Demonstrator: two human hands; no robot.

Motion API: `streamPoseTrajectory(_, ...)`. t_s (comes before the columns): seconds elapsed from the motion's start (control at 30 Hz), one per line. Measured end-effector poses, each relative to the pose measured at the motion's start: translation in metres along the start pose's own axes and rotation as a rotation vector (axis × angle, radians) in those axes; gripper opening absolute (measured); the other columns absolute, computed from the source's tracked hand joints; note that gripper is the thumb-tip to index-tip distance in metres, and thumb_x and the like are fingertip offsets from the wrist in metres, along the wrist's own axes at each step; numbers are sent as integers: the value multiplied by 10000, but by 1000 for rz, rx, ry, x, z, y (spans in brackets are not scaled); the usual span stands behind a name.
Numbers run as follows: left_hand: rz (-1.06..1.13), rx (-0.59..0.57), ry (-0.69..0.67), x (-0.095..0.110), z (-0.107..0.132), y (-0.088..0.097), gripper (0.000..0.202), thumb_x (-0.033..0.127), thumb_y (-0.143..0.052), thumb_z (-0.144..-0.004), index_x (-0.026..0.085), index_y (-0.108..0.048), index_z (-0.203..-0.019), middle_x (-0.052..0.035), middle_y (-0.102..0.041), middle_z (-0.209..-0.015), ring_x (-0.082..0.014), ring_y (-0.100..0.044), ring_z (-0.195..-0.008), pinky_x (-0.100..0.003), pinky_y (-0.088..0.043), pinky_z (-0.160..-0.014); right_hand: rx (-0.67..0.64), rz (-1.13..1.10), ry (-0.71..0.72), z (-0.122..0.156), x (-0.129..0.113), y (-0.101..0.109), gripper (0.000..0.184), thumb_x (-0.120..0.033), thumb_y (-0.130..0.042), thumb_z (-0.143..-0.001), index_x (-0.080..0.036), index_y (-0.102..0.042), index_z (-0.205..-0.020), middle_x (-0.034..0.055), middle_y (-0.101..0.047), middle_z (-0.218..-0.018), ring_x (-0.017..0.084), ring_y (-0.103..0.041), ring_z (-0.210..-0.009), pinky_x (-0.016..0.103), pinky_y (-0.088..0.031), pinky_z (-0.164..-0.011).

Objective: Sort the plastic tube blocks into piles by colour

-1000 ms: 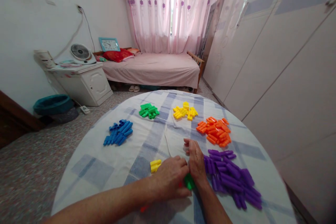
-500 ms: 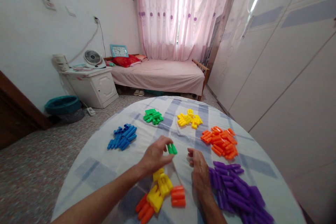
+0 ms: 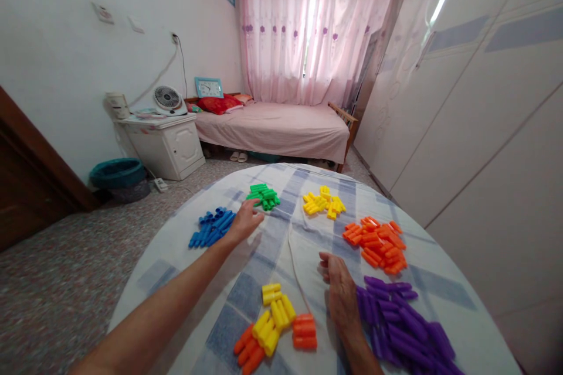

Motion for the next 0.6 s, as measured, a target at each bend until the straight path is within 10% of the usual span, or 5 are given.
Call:
streamPoseTrajectory(0.2,100,-342,-147,34,135,-3,409,380,-484,-848,217,-533,-1220,-98,-506,-1307,-222,-507,-1169,-372,-454,-956,-20,23,19,0,-5,-3,411,-463,-318,-895,-198,-623,-974,57,-631,-932,186,-582,-873,317,-453,-765)
streamPoseTrajectory(0.33,-67,-544,-236,45,195,-15,763,510,-635,-720,248,-365,-1383,-112,-266,-1498,-307,-245,-1370,-485,-240,-1107,-17,35,49,0,-8,-4,398,-446,-325,-893,-198,-632,-946,54,-629,-909,184,-582,-857,316,-455,-762)
streamPoseTrajectory(0.43,-129,-620,-288,51,212,-35,1027,522,-766,-540,262,-297,-1415,-124,-142,-1533,-349,-144,-1393,-532,-203,-1105,-9,44,62,1,-10,-4,387,-437,-331,-891,-200,-632,-943,51,-630,-906,182,-584,-848,316,-458,-764)
streamPoseTrajectory(0.6,-147,-525,-338,66,190,-65,901,404,-760,-572,213,-385,-1370,-152,-198,-1514,-319,-171,-1391,-499,-204,-1113,-14,49,62,2,-11,-5,378,-425,-332,-884,-200,-632,-931,52,-640,-921,179,-595,-833,315,-470,-765)
Point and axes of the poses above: each hand's wrist, its own z-axis away from the middle knuckle, its own y-axis out of the back of the hand, x = y × z, the point moved 10 cm from there along -z, towards the middle knuckle
